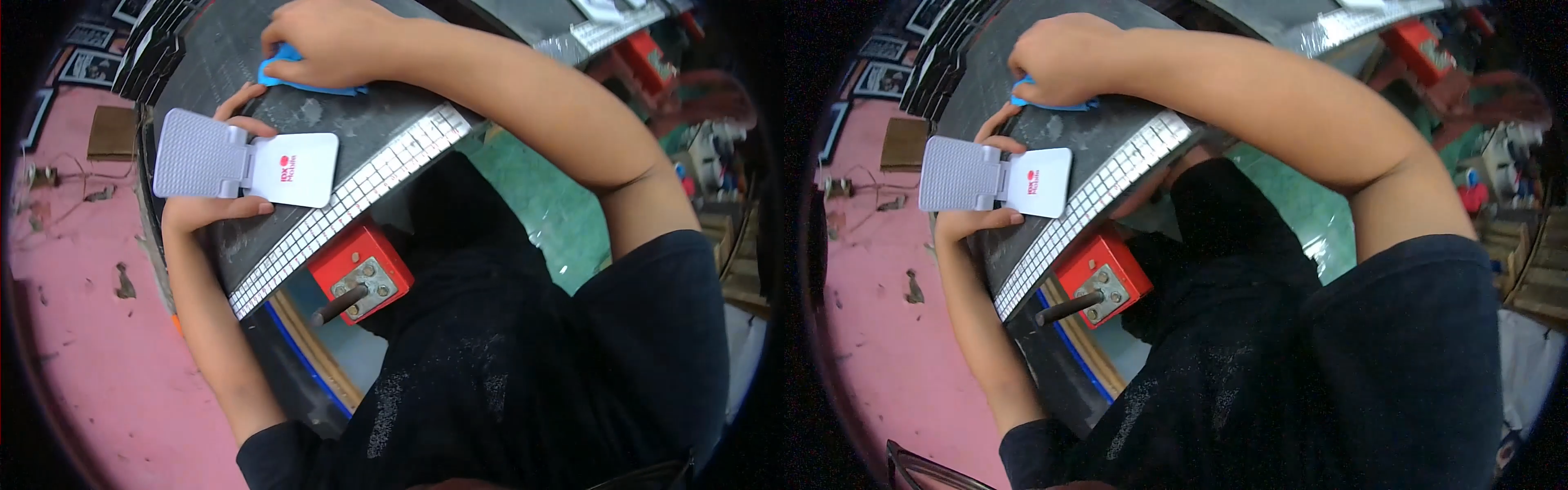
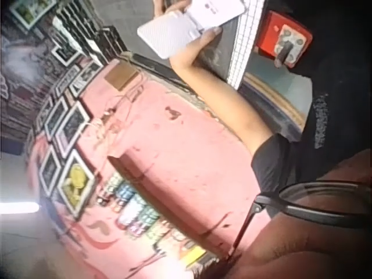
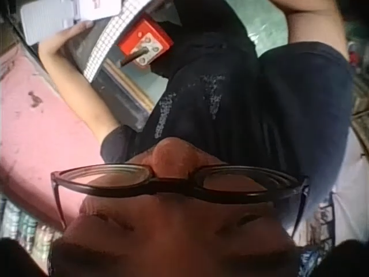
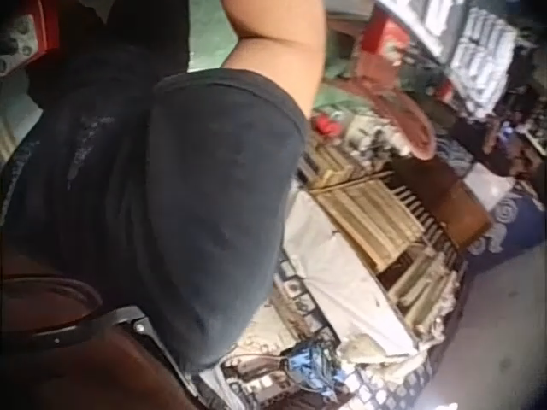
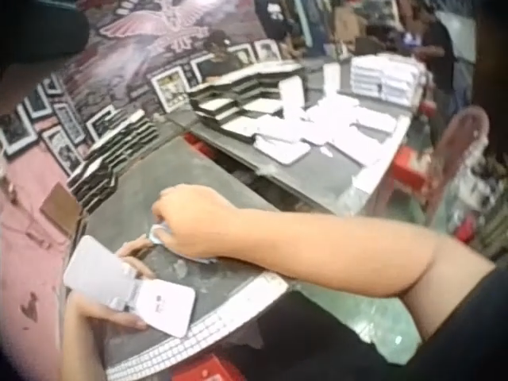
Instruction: Assembling and cleaning white plastic mobile phone stands.
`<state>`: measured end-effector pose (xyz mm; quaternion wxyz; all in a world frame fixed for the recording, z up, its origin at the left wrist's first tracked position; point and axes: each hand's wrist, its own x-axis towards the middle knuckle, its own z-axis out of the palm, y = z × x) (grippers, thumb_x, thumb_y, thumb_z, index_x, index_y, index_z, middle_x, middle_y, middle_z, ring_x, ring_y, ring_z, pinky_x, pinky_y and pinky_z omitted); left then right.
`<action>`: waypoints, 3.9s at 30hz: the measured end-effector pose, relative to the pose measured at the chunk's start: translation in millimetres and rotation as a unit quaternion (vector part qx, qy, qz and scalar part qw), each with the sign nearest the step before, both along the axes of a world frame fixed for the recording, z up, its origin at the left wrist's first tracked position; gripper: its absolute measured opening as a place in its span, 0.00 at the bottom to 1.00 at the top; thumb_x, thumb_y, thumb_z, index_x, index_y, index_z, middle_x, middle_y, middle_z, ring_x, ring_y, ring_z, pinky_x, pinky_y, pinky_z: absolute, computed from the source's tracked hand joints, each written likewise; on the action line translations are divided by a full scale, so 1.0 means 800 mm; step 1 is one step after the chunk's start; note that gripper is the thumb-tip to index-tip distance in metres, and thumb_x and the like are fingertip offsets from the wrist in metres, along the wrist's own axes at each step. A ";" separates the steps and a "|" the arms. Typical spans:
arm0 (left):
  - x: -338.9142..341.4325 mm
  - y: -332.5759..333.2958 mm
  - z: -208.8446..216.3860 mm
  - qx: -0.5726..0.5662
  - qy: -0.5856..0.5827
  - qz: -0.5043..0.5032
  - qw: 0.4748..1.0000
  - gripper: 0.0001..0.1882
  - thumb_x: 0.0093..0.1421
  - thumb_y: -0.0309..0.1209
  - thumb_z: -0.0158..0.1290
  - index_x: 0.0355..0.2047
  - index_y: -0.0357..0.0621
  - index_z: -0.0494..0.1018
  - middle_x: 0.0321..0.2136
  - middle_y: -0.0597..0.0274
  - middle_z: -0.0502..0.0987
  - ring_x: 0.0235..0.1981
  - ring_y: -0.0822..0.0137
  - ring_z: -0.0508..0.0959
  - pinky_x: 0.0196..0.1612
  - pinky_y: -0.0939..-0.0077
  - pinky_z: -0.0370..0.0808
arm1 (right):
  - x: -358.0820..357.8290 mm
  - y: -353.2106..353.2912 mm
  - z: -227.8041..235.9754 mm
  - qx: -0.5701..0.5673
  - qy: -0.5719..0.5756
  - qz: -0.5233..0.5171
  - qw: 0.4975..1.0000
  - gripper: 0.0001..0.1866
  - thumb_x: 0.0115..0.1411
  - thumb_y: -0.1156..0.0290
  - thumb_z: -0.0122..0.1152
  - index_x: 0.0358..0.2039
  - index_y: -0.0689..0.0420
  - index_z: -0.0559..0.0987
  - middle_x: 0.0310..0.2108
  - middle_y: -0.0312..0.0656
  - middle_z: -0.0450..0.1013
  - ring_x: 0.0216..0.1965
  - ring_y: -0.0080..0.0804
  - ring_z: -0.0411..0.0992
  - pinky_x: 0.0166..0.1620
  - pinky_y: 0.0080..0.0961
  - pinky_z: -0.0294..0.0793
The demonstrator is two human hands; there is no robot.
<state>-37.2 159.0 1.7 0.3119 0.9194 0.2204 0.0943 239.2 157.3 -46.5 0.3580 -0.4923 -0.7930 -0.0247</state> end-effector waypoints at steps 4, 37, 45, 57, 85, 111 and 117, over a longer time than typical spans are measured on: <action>0.001 -0.001 -0.001 -0.051 -0.035 0.069 0.996 0.43 0.29 0.41 0.82 0.50 0.43 0.82 0.71 0.47 0.66 0.72 0.48 0.66 0.71 0.53 0.63 | 0.002 -0.007 -0.001 0.137 0.011 0.028 0.990 0.20 0.60 0.56 0.71 0.46 0.56 0.86 0.40 0.45 0.84 0.43 0.45 0.82 0.49 0.42 0.81; -0.010 -0.001 -0.011 0.029 -0.124 -0.104 0.986 0.38 0.43 0.44 0.80 0.53 0.46 0.77 0.53 0.54 0.74 0.67 0.43 0.67 0.71 0.46 0.65 | -0.021 -0.095 0.051 -0.094 -0.046 0.336 0.936 0.31 0.47 0.76 0.76 0.52 0.63 0.72 0.45 0.43 0.74 0.45 0.38 0.75 0.50 0.30 0.75; -0.011 -0.013 -0.035 0.042 -0.154 0.005 0.987 0.38 0.36 0.36 0.80 0.47 0.47 0.74 0.67 0.46 0.67 0.66 0.48 0.73 0.64 0.52 0.76 | -0.021 -0.092 0.045 -0.127 0.009 0.337 0.933 0.36 0.45 0.74 0.77 0.54 0.61 0.69 0.45 0.40 0.70 0.39 0.31 0.69 0.44 0.26 0.71; -0.013 -0.014 -0.015 0.092 -0.130 -0.035 0.987 0.37 0.43 0.46 0.78 0.50 0.43 0.78 0.50 0.49 0.76 0.60 0.45 0.72 0.68 0.52 0.65 | -0.020 -0.068 0.080 -0.149 -0.073 0.296 0.941 0.15 0.55 0.80 0.75 0.43 0.64 0.82 0.40 0.39 0.78 0.35 0.24 0.73 0.39 0.20 0.72; -0.021 -0.026 -0.017 0.101 -0.178 -0.043 0.978 0.41 0.45 0.47 0.77 0.55 0.42 0.76 0.54 0.48 0.76 0.56 0.51 0.75 0.67 0.59 0.64 | -0.027 -0.058 0.054 -0.091 -0.164 0.330 0.925 0.07 0.61 0.82 0.66 0.37 0.63 0.76 0.34 0.44 0.72 0.33 0.44 0.73 0.38 0.33 0.73; -0.022 -0.026 -0.021 0.118 -0.179 -0.049 0.976 0.46 0.45 0.48 0.77 0.61 0.38 0.73 0.59 0.45 0.75 0.62 0.50 0.74 0.70 0.57 0.61 | -0.024 -0.060 0.057 -0.110 -0.164 0.332 0.922 0.05 0.61 0.83 0.64 0.37 0.63 0.77 0.34 0.45 0.72 0.31 0.40 0.73 0.35 0.30 0.74; -0.022 -0.023 -0.021 0.096 -0.183 -0.048 0.977 0.45 0.45 0.47 0.77 0.60 0.39 0.74 0.58 0.46 0.76 0.60 0.50 0.75 0.69 0.55 0.61 | -0.023 -0.059 0.056 -0.095 -0.170 0.340 0.920 0.06 0.61 0.82 0.65 0.37 0.63 0.77 0.34 0.44 0.73 0.31 0.41 0.74 0.35 0.30 0.74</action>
